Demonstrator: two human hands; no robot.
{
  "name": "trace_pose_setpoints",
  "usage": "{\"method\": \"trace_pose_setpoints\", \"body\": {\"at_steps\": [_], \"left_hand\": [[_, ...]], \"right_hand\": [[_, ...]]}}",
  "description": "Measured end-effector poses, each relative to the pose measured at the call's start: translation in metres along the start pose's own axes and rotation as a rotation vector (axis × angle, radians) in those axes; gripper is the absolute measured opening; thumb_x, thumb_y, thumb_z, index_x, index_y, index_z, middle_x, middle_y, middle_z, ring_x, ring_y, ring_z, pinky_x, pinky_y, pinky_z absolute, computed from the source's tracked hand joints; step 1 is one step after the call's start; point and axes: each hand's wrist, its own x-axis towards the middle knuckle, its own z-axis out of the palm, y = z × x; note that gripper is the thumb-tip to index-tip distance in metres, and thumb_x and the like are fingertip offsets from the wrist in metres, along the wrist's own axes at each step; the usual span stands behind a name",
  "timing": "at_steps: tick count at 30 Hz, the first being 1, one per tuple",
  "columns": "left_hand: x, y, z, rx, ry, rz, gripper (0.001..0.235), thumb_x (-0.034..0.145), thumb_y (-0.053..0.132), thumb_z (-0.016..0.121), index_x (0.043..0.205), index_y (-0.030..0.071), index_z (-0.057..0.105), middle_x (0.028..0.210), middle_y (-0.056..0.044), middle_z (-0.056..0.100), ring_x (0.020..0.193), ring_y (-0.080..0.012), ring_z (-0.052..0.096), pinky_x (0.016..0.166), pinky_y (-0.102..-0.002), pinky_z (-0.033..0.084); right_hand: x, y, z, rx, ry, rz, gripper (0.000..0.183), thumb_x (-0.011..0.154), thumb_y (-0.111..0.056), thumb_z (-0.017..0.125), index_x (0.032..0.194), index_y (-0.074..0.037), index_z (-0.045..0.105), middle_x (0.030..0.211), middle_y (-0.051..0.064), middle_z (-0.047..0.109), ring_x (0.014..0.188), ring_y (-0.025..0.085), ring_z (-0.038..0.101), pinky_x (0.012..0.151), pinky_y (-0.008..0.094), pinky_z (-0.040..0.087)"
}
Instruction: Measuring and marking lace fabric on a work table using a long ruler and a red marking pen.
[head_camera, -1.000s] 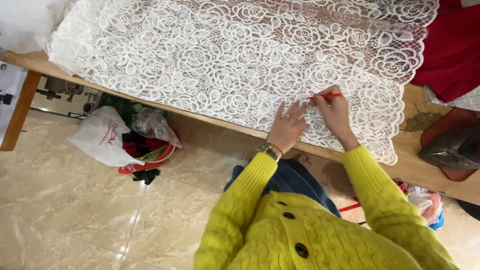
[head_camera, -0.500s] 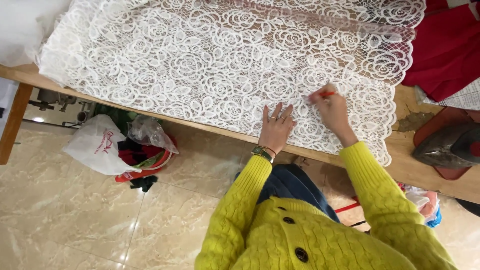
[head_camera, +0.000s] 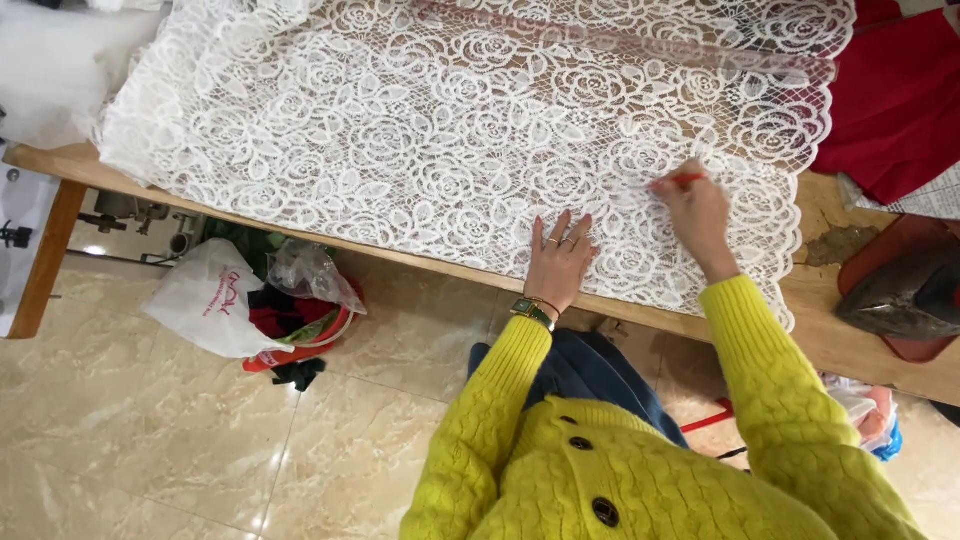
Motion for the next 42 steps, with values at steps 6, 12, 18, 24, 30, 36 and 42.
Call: {"method": "trace_pose_setpoints", "body": {"at_steps": [6, 12, 18, 24, 30, 36, 42], "left_hand": [[0.003, -0.001, -0.003, 0.0, 0.003, 0.002, 0.035, 0.109, 0.037, 0.044, 0.108, 0.012, 0.068, 0.147, 0.0, 0.058, 0.146, -0.0279, 0.044, 0.123, -0.062, 0.02], [0.002, -0.007, -0.007, -0.109, -0.008, -0.028, 0.037, 0.109, 0.041, 0.041, 0.102, 0.016, 0.068, 0.139, 0.001, 0.064, 0.143, -0.0248, 0.046, 0.125, -0.058, 0.02], [0.005, -0.01, -0.006, -0.775, 0.217, -0.301, 0.035, 0.109, 0.033, 0.048, 0.089, 0.013, 0.069, 0.106, -0.001, 0.069, 0.13, -0.0257, 0.056, 0.112, -0.046, 0.037], [0.011, 0.019, -0.069, -1.292, 0.424, -0.443, 0.053, 0.115, 0.032, 0.035, 0.069, 0.011, 0.048, 0.079, -0.003, 0.058, 0.089, -0.0161, 0.061, 0.083, -0.028, 0.044], [0.015, 0.028, -0.115, -1.487, 0.356, -0.409, 0.039, 0.116, 0.032, 0.031, 0.083, 0.014, 0.04, 0.088, -0.002, 0.052, 0.105, -0.0191, 0.06, 0.098, -0.032, 0.04], [0.015, 0.039, -0.152, -1.536, 0.294, -0.371, 0.027, 0.116, 0.028, 0.034, 0.096, 0.014, 0.046, 0.097, -0.005, 0.059, 0.111, -0.0194, 0.061, 0.1, -0.035, 0.041], [0.018, 0.042, -0.17, -1.592, 0.272, -0.326, 0.029, 0.116, 0.032, 0.035, 0.094, 0.016, 0.045, 0.096, 0.0, 0.053, 0.11, -0.0176, 0.061, 0.1, -0.036, 0.043]], "right_hand": [[-0.002, -0.014, -0.011, 0.317, 0.06, 0.095, 0.008, 0.108, -0.006, 0.065, 0.106, -0.007, 0.057, 0.093, 0.011, 0.073, 0.089, 0.024, 0.072, 0.089, 0.037, 0.051], [-0.019, -0.034, -0.005, 1.123, -0.007, 0.334, 0.01, 0.108, -0.018, 0.062, 0.107, -0.015, 0.053, 0.098, 0.011, 0.075, 0.09, 0.018, 0.077, 0.089, 0.028, 0.06], [-0.031, -0.077, -0.02, 1.352, -0.088, 0.383, 0.008, 0.106, -0.021, 0.062, 0.105, -0.015, 0.058, 0.103, 0.014, 0.076, 0.095, 0.02, 0.077, 0.097, 0.033, 0.058], [-0.035, -0.098, -0.02, 1.432, -0.101, 0.29, 0.019, 0.108, -0.026, 0.056, 0.113, -0.009, 0.061, 0.106, 0.022, 0.075, 0.096, 0.025, 0.077, 0.1, 0.036, 0.058], [-0.037, -0.136, -0.033, 1.358, -0.082, 0.221, 0.024, 0.107, -0.024, 0.056, 0.12, -0.004, 0.061, 0.11, 0.026, 0.073, 0.097, 0.027, 0.077, 0.102, 0.037, 0.058], [-0.035, -0.157, -0.034, 1.252, -0.031, 0.141, 0.023, 0.105, -0.024, 0.061, 0.113, -0.002, 0.063, 0.104, 0.027, 0.072, 0.088, 0.027, 0.077, 0.095, 0.034, 0.06], [-0.031, -0.163, -0.032, 1.129, 0.025, 0.045, 0.024, 0.104, -0.024, 0.065, 0.107, 0.0, 0.064, 0.097, 0.026, 0.072, 0.075, 0.025, 0.074, 0.08, 0.031, 0.061]]}}
